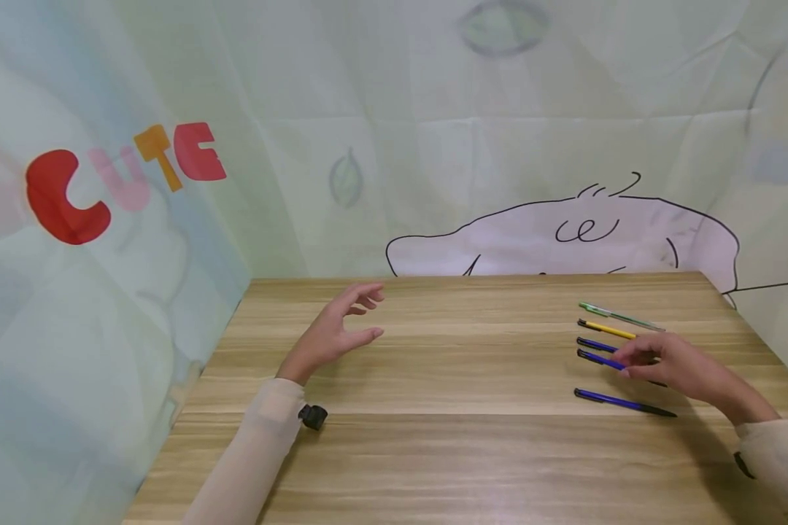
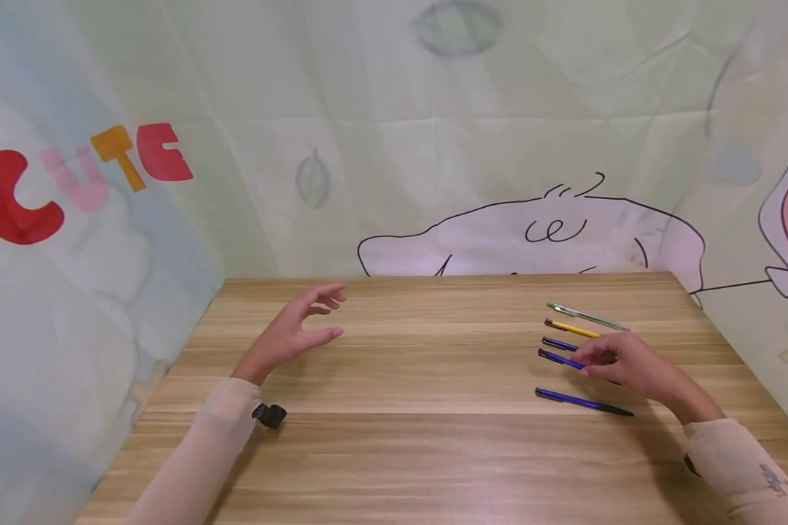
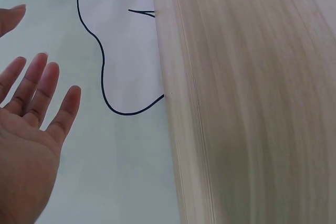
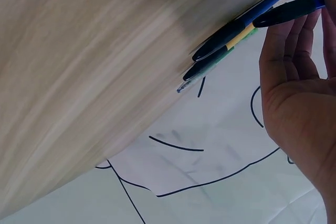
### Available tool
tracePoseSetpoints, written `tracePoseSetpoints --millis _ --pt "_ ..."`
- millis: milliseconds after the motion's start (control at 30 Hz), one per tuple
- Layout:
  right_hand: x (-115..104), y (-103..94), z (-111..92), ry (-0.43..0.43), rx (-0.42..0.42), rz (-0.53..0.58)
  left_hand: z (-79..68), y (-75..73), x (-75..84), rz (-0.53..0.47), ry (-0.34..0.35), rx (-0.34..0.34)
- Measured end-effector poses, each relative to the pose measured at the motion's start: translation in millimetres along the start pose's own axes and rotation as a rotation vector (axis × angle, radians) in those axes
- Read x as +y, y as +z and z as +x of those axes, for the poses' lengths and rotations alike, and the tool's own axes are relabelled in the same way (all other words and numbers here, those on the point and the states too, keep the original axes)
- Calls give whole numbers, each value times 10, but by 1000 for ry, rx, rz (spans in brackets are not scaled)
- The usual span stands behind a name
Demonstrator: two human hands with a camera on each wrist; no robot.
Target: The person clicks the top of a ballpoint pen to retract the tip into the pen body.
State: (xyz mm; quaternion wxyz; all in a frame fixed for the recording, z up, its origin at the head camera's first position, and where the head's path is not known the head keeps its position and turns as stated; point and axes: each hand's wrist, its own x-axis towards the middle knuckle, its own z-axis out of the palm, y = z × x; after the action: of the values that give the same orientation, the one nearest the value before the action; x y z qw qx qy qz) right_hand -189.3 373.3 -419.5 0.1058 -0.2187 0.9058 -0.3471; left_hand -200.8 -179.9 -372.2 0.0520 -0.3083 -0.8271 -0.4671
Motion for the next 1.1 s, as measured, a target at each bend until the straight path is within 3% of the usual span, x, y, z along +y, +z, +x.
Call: tracePoseSetpoints --millis 233,567,1100 --pt "63 15 -36 50 -84 -2 -29 -9 -26 0 -19 1" --pt "123 40 -45 20 -61 -51 -18 -5 -23 4 -4 2" --pt "77 118 34 116 -33 -161 0 15 18 -1 0 -3"
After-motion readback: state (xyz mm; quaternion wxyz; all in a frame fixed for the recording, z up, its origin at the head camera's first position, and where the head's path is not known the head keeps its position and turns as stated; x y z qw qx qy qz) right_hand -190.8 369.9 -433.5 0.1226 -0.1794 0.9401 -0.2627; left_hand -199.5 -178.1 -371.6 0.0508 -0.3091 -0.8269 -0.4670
